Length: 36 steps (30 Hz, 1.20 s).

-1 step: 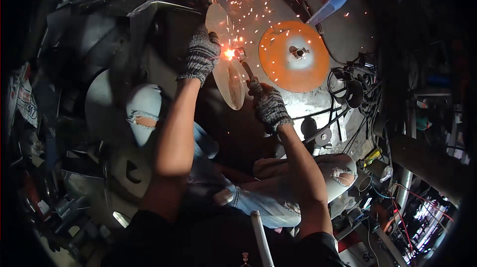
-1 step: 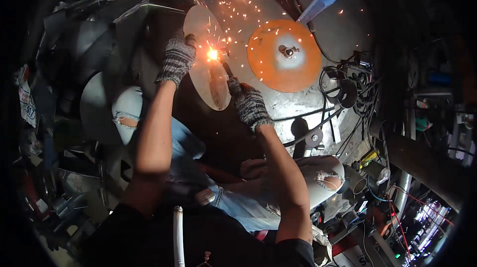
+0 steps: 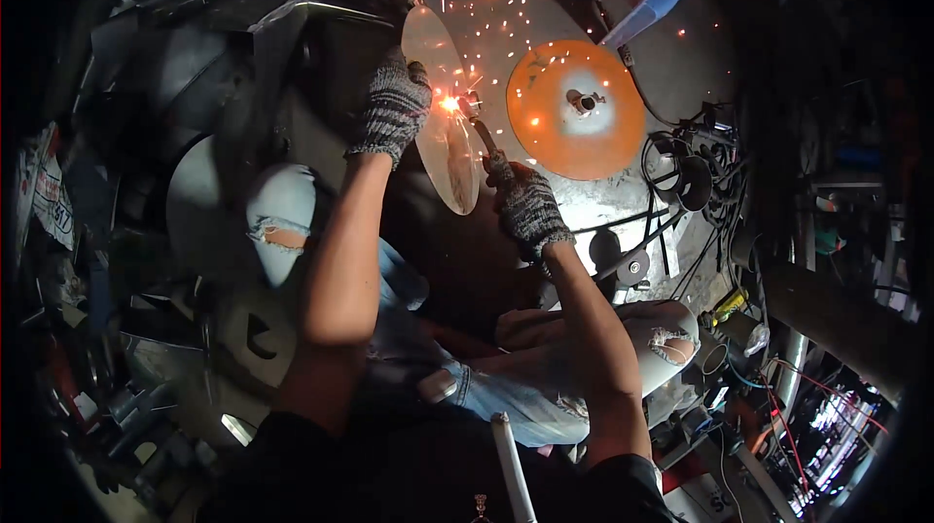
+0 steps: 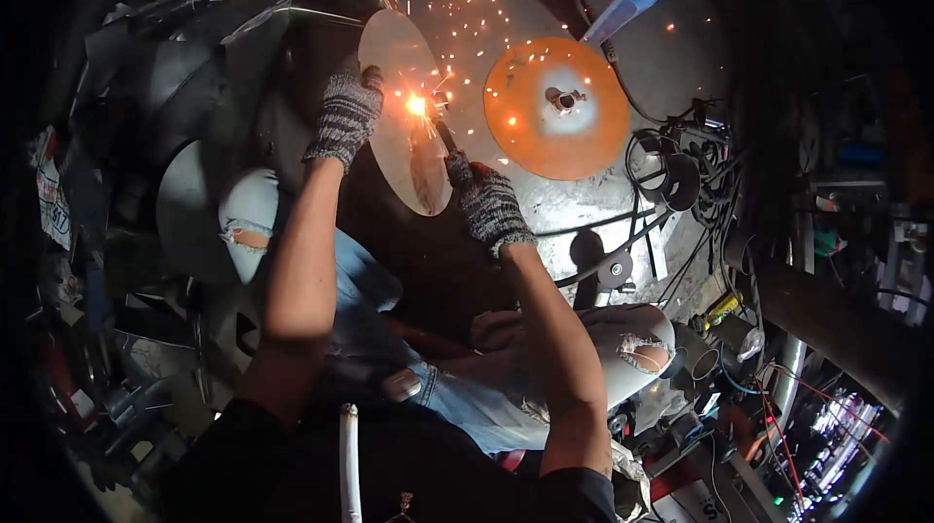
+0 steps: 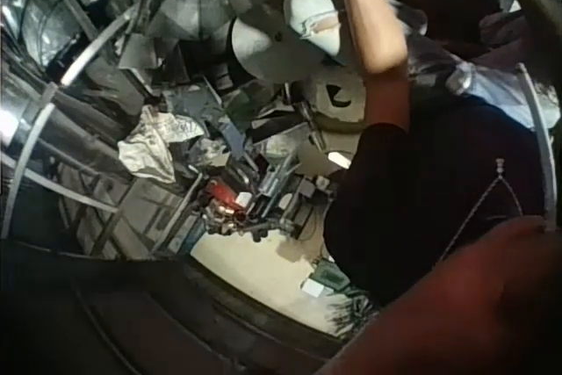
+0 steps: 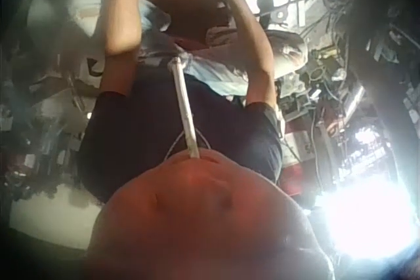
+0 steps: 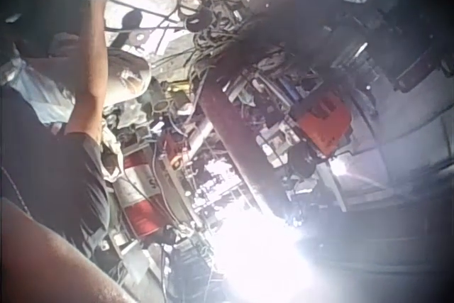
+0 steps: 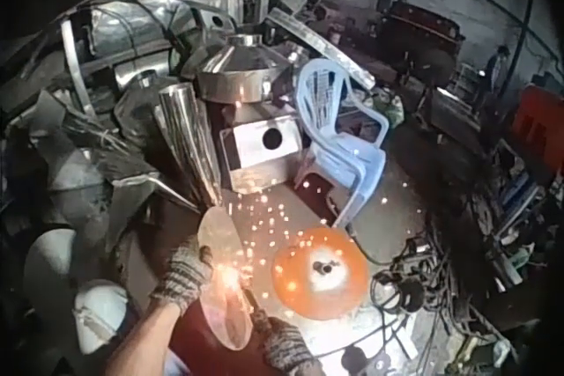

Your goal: The recorder is welding a small cylindrical metal piece onto a circular metal plate.

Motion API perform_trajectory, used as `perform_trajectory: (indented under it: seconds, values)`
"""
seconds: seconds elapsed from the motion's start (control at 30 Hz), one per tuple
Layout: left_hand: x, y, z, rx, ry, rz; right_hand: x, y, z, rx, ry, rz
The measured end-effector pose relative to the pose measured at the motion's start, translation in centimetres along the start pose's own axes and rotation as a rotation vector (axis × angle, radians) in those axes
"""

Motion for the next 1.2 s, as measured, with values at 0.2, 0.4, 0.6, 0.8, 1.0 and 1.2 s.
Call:
perform_trajectory:
  seconds: [0.2,0.4,0.6,0.8,1.0,1.2]
  values:
    - [0.0,-0.4,0.0,0.023,0.003,0.109,-2.1,-0.5,-0.5,-0.034,0.306,0.274]
    - [0.9,-0.3,-0.2,-0.004,0.096,0.257,-3.4,-0.6,-1.0,-0.154,-0.181,-0.383]
    - [-0.7,2.1,0.4,0.092,0.339,0.291,-2.9,-0.5,-0.9,-0.129,-0.114,-0.46]
    - [1.0,-0.6,-0.1,-0.014,0.038,0.171,-2.8,-0.4,-0.4,-0.255,0.208,-0.109]
    - [-0.7,0.2,0.1,0.075,0.134,0.223,-5.3,-0.1,-0.1,-0.284,-0.004,-0.366]
    - [-1.6,1.3,1.0,-0.086,0.108,0.333,-4.5,0.0,-0.2,-0.243,-0.101,-0.37]
Point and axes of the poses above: each hand's wrist, its own z-axis towards the middle knuckle, its own y-axis out of the palm, x = y × z, the point moved 4 cm from there along z, towards the middle knuckle, and after that the axes turned 13 degrees about z, right-handed, at the moved point
